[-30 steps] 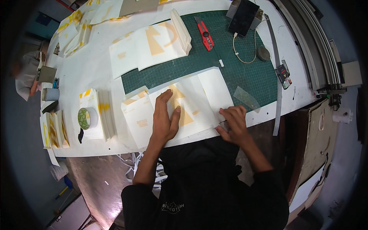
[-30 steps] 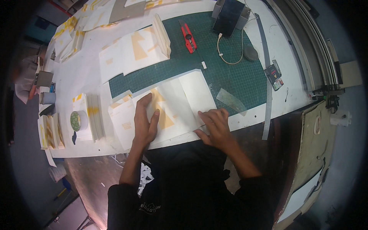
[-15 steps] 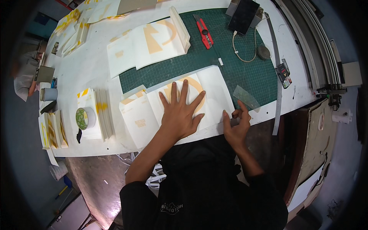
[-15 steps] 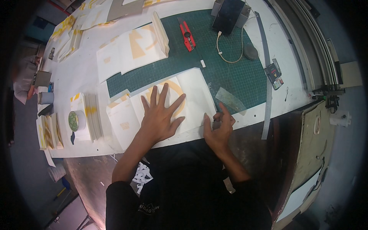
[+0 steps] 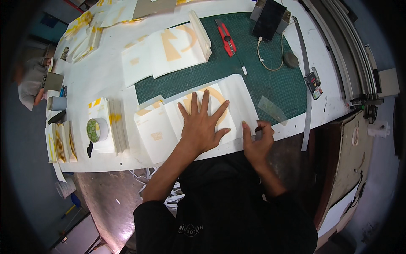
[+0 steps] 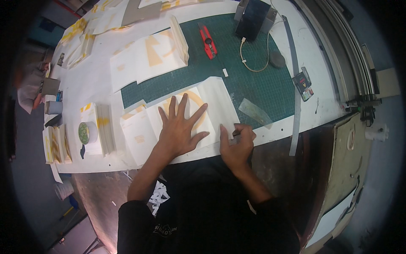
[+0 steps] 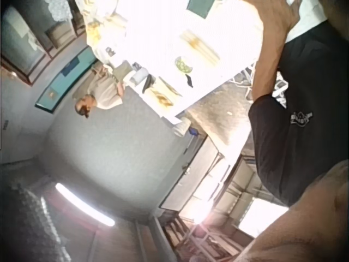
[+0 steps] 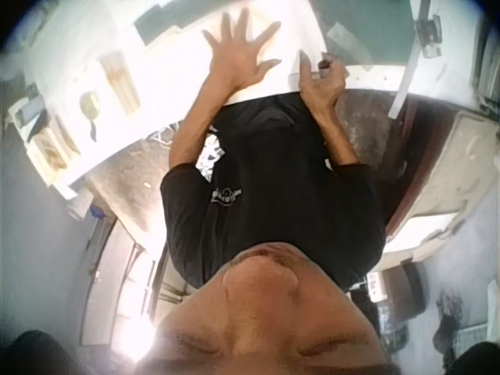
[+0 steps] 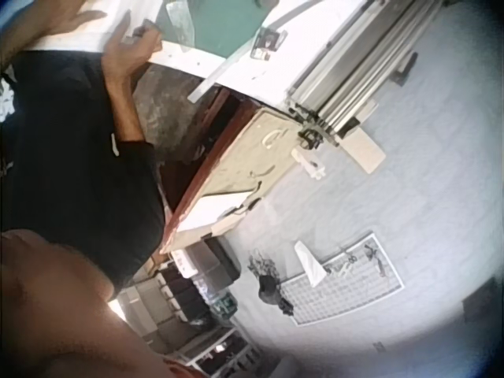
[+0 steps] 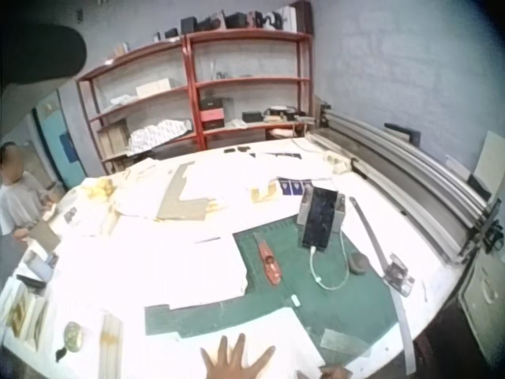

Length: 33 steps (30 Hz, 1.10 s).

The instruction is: The person assembles paper products by folding white sheets with yellow printed designs. They use a red utility knife to trim edges and a clear plastic scraper to smooth the folds on a green cutting mat. The person handles the sheets one at a time, stacking the finished items.

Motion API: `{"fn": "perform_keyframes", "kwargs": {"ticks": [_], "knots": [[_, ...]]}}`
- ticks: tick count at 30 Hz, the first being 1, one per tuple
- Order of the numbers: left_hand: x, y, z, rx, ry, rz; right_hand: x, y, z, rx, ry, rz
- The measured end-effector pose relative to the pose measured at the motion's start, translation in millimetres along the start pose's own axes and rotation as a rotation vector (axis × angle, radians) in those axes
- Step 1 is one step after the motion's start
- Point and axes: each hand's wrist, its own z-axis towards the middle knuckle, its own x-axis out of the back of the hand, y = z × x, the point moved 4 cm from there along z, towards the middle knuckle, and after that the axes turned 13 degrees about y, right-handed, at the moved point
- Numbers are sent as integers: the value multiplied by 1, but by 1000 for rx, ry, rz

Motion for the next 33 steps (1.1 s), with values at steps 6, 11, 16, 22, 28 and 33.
{"fn": "perform_keyframes", "kwargs": {"ticks": [6,11,16,22,28,33], "knots": [[8,14,-40,36,285,-268,0,-50,12,285,-187,391],[-30,5,-84,342,332,-565,-2,-114,11,464,-252,708],[-13,5,-102,120,522,667,-8,-181,17,639,-443,879],[67,-44,-78,480,1113,616,-46,-112,123,729,-68,403],[110,-112,19,406,1082,-81,-129,38,257,273,-40,-331],[98,-124,119,-94,898,101,-143,60,267,344,-8,-401]]}}
